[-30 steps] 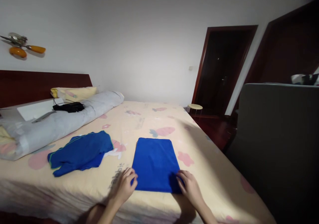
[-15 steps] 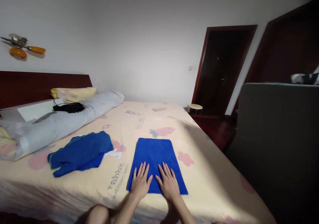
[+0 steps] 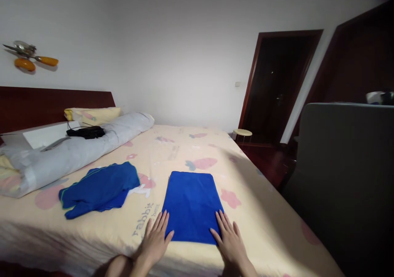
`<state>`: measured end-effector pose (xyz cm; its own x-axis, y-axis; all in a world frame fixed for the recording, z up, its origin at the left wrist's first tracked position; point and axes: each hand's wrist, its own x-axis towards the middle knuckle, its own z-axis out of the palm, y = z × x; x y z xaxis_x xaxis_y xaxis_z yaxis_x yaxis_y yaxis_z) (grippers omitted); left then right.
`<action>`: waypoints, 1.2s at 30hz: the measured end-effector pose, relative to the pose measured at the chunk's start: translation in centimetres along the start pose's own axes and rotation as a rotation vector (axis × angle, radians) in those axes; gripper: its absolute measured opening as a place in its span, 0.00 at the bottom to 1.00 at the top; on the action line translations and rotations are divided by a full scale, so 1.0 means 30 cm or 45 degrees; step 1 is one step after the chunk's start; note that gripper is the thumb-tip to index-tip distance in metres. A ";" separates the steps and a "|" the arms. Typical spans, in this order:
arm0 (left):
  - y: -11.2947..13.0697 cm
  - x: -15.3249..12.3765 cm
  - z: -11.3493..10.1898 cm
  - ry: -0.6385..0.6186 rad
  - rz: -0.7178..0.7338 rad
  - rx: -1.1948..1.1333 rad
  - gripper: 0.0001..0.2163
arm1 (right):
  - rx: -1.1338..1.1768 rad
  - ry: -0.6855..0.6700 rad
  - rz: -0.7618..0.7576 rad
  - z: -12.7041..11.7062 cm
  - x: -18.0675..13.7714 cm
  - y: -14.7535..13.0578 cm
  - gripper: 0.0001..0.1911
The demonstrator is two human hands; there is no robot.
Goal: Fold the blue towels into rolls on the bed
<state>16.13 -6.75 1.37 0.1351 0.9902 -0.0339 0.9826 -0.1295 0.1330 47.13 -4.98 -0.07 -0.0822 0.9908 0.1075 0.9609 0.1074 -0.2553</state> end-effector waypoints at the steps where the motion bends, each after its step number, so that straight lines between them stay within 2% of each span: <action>1: 0.002 0.000 -0.006 0.013 0.005 0.014 0.29 | -0.008 0.008 0.005 -0.009 0.008 -0.007 0.39; 4: 0.052 0.033 -0.020 0.165 0.080 0.026 0.27 | 0.002 0.070 -0.075 -0.036 0.044 -0.072 0.34; 7: 0.161 0.096 -0.012 0.274 0.222 -0.035 0.29 | 0.058 0.088 -0.278 -0.037 0.074 -0.193 0.28; 10: 0.264 0.140 0.024 0.214 0.290 -0.094 0.30 | 0.092 0.002 -0.368 -0.004 0.080 -0.298 0.31; 12: 0.288 0.140 0.050 0.180 0.302 -0.101 0.28 | 0.086 -0.042 -0.360 0.021 0.071 -0.320 0.31; 16: 0.224 0.085 0.056 0.148 0.298 -0.061 0.25 | 0.069 -0.049 -0.308 0.035 0.036 -0.243 0.28; 20: 0.099 0.010 0.026 0.041 0.239 -0.053 0.30 | 0.064 -0.022 -0.236 0.024 -0.014 -0.094 0.34; 24: -0.006 -0.048 0.025 -0.042 0.165 -0.055 0.30 | 0.060 -0.040 -0.149 0.024 -0.054 0.052 0.35; 26: -0.032 -0.057 0.024 -0.053 0.136 -0.057 0.29 | 0.074 -0.069 -0.122 0.019 -0.046 0.102 0.35; 28: -0.026 -0.037 0.009 0.022 0.081 -0.061 0.27 | 0.090 -0.038 -0.104 0.006 -0.009 0.110 0.33; 30: 0.016 0.019 -0.018 0.173 0.071 -0.093 0.25 | 0.119 0.064 -0.128 -0.012 0.058 0.065 0.29; 32: 0.086 0.108 -0.045 0.303 0.160 -0.152 0.25 | 0.170 0.142 -0.235 -0.025 0.143 -0.028 0.26; 34: 0.163 0.213 -0.058 0.324 0.289 -0.188 0.28 | 0.216 0.114 -0.371 -0.024 0.232 -0.138 0.29; 36: 0.221 0.310 -0.055 0.258 0.332 -0.161 0.30 | 0.227 0.047 -0.438 -0.009 0.307 -0.224 0.33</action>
<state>23.71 1.68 3.56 0.3388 0.9165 0.2128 0.8931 -0.3844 0.2337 39.99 3.41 2.90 -0.3786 0.8912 0.2499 0.8176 0.4486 -0.3610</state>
